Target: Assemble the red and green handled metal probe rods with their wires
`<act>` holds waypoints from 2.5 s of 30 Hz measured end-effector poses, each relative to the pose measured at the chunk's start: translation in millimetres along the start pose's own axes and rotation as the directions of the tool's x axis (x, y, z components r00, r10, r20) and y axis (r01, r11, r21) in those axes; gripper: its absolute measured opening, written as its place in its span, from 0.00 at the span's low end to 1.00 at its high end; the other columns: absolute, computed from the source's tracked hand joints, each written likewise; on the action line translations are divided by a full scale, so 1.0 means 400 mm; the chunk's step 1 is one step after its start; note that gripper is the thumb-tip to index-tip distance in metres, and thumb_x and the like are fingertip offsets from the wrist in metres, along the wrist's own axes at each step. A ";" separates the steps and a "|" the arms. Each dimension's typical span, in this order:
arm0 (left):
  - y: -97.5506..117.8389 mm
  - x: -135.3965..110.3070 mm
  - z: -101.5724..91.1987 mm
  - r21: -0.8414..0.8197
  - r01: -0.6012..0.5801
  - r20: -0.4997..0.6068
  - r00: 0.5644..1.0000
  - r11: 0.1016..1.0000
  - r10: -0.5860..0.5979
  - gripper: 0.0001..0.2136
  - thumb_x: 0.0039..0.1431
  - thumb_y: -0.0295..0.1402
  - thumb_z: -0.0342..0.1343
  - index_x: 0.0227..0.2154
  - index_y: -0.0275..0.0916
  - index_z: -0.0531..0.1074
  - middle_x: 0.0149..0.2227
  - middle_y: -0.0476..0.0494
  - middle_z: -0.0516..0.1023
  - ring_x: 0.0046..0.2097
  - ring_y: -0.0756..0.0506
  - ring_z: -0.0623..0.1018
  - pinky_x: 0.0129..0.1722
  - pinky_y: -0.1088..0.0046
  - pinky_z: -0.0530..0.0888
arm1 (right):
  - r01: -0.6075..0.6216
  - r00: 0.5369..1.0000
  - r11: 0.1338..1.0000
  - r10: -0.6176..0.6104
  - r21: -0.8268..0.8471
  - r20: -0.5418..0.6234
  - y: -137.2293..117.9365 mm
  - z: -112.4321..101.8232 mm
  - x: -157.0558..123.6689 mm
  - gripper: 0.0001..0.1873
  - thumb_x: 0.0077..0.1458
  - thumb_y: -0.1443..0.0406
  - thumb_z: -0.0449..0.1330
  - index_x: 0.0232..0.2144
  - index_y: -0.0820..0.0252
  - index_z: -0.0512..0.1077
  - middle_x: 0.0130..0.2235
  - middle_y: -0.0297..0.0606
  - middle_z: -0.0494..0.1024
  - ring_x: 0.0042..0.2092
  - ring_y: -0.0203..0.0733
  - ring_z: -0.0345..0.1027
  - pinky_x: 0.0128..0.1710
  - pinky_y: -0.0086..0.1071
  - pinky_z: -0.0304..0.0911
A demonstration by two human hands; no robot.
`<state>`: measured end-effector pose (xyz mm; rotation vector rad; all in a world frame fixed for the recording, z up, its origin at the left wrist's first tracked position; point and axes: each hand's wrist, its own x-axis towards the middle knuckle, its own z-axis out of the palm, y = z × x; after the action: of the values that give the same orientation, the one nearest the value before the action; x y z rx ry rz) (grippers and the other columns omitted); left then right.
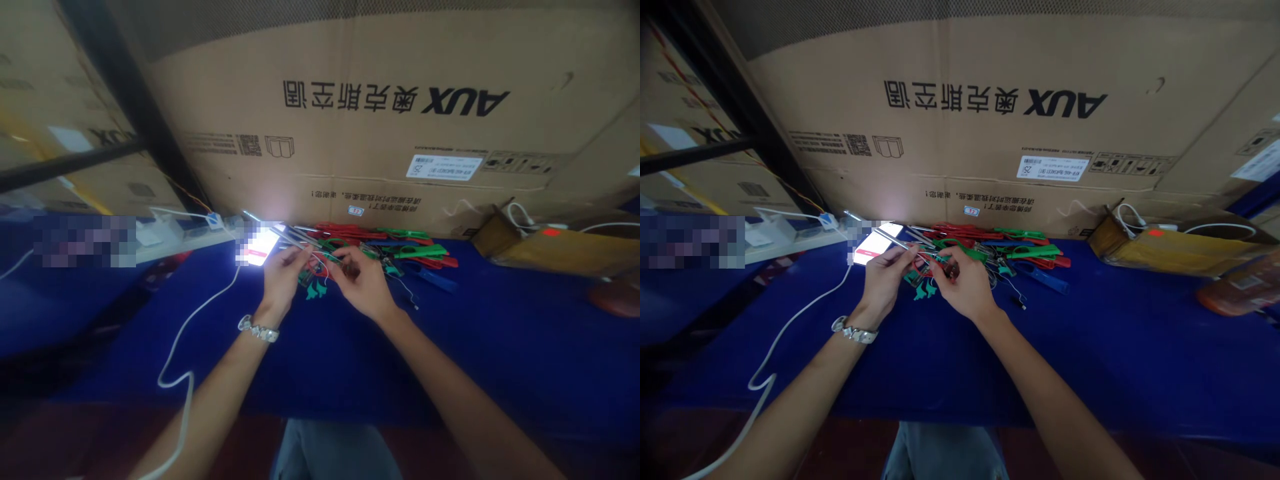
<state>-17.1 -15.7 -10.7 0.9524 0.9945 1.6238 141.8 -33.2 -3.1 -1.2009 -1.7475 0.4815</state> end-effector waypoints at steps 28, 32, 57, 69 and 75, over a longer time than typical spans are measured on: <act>0.026 0.007 -0.017 -0.075 0.048 0.029 0.998 0.996 -0.046 0.14 0.45 0.39 0.72 0.32 0.34 0.82 0.36 0.44 0.83 0.36 0.50 0.81 0.45 0.70 0.79 | -0.036 0.984 0.982 0.002 0.187 0.180 0.015 -0.028 0.008 0.19 0.65 0.58 0.52 0.49 0.62 0.76 0.33 0.37 0.79 0.22 0.32 0.66 0.24 0.29 0.65; 0.028 0.007 -0.018 -0.069 0.087 0.045 0.995 0.994 -0.084 0.16 0.45 0.42 0.71 0.34 0.34 0.82 0.38 0.42 0.83 0.38 0.49 0.81 0.46 0.69 0.79 | -0.116 0.977 0.949 0.055 0.294 0.207 0.020 -0.027 0.008 0.20 0.64 0.56 0.53 0.50 0.61 0.74 0.30 0.34 0.77 0.20 0.30 0.63 0.21 0.26 0.63; 0.030 0.010 -0.023 -0.042 0.084 0.064 0.995 0.996 -0.081 0.19 0.49 0.47 0.68 0.35 0.34 0.81 0.39 0.39 0.83 0.36 0.47 0.82 0.44 0.66 0.80 | -0.263 0.962 0.866 0.201 0.426 0.186 0.008 -0.018 0.015 0.15 0.56 0.56 0.59 0.37 0.61 0.75 0.21 0.27 0.70 0.16 0.29 0.60 0.15 0.26 0.64; 0.032 0.006 -0.021 -0.013 0.111 0.107 0.988 0.994 -0.109 0.14 0.47 0.39 0.70 0.34 0.35 0.81 0.36 0.43 0.83 0.35 0.50 0.81 0.43 0.72 0.79 | -0.297 0.955 0.844 0.266 0.447 0.132 -0.003 -0.017 0.012 0.18 0.52 0.53 0.62 0.36 0.62 0.74 0.20 0.27 0.70 0.15 0.30 0.61 0.14 0.26 0.64; 0.018 0.003 -0.017 0.037 0.087 0.158 0.983 0.995 -0.092 0.13 0.48 0.41 0.70 0.31 0.36 0.81 0.31 0.45 0.81 0.32 0.52 0.78 0.39 0.75 0.78 | -0.314 0.949 0.794 0.269 0.520 0.164 -0.011 -0.002 0.012 0.22 0.53 0.49 0.62 0.39 0.61 0.72 0.24 0.31 0.76 0.19 0.32 0.67 0.15 0.26 0.67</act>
<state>-26.1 -17.0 -6.4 1.0269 0.9405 1.4378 139.8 -31.2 2.8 -1.0403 -1.3476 1.1447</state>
